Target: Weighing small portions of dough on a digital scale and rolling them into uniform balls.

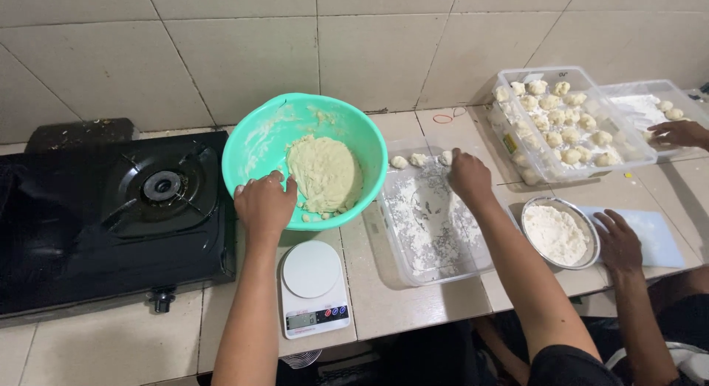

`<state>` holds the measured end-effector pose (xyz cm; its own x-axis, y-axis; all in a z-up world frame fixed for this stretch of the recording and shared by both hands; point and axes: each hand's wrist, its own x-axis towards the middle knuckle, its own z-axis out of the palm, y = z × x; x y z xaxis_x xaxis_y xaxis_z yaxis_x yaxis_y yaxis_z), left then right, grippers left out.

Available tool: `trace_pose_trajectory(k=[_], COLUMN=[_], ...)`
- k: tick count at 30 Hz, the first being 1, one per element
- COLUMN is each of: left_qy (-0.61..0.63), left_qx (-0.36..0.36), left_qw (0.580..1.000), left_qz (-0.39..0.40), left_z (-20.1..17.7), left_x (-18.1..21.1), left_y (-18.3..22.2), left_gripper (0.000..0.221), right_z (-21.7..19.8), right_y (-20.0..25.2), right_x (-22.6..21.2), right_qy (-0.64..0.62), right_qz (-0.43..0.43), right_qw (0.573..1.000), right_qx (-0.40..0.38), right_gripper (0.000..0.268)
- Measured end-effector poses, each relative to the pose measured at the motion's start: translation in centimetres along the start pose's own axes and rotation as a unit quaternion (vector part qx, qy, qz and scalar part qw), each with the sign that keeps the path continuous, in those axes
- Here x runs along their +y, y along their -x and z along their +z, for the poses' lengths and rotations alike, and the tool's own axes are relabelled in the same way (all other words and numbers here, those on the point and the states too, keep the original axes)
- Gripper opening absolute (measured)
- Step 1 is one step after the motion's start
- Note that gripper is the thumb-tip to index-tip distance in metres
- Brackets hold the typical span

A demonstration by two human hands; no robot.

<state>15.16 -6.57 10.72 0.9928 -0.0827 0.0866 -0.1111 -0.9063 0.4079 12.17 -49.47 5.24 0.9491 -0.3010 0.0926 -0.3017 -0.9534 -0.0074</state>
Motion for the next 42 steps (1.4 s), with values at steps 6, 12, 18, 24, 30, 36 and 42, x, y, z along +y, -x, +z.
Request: trace_pose_trajectory(k=[6,12,18,24,30,36,42], left_qy=[-0.001,0.009,0.018,0.013,0.021,0.092,0.489], left_qx=[0.012,0.02,0.014,0.025,0.072,0.361,-0.15], left_qw=[1.0,1.0,1.0,1.0,0.997,0.865,0.858], left_qz=[0.003,0.003,-0.003,0.003,0.032,0.335,0.056], left_z=[-0.2,0.2,0.0,0.2,1.7,1.9,7.3], left_x=[0.2,0.0,0.1,-0.1,-0.8,8.0,22.8], left_y=[0.4,0.3,0.2,-0.5,-0.5,3.2,8.5], left_gripper=[0.046,0.046,0.047,0.047,0.04,0.016,0.07], right_z=[0.2,2.4,4.1,1.1,3.6,-7.9,1.8], right_y=[-2.2,-4.3,-5.2,6.2,0.7,7.6,9.6], right_x=[-4.8,-5.4,-1.9,-4.7,0.5,-3.4,-5.0], right_qy=[-0.092,-0.15,-0.175,0.08,-0.293,-0.748,-0.795], right_qz=[-0.062,0.012,-0.021,-0.181,0.081,0.2,0.244], right_qw=[0.993,0.987,0.975,0.963,0.942,0.626,0.554], right_qx=[-0.03,-0.057,-0.133,-0.182,-0.141,-0.094,-0.054], right_gripper=[0.039,0.032,0.038,0.061,0.042,0.036,0.029])
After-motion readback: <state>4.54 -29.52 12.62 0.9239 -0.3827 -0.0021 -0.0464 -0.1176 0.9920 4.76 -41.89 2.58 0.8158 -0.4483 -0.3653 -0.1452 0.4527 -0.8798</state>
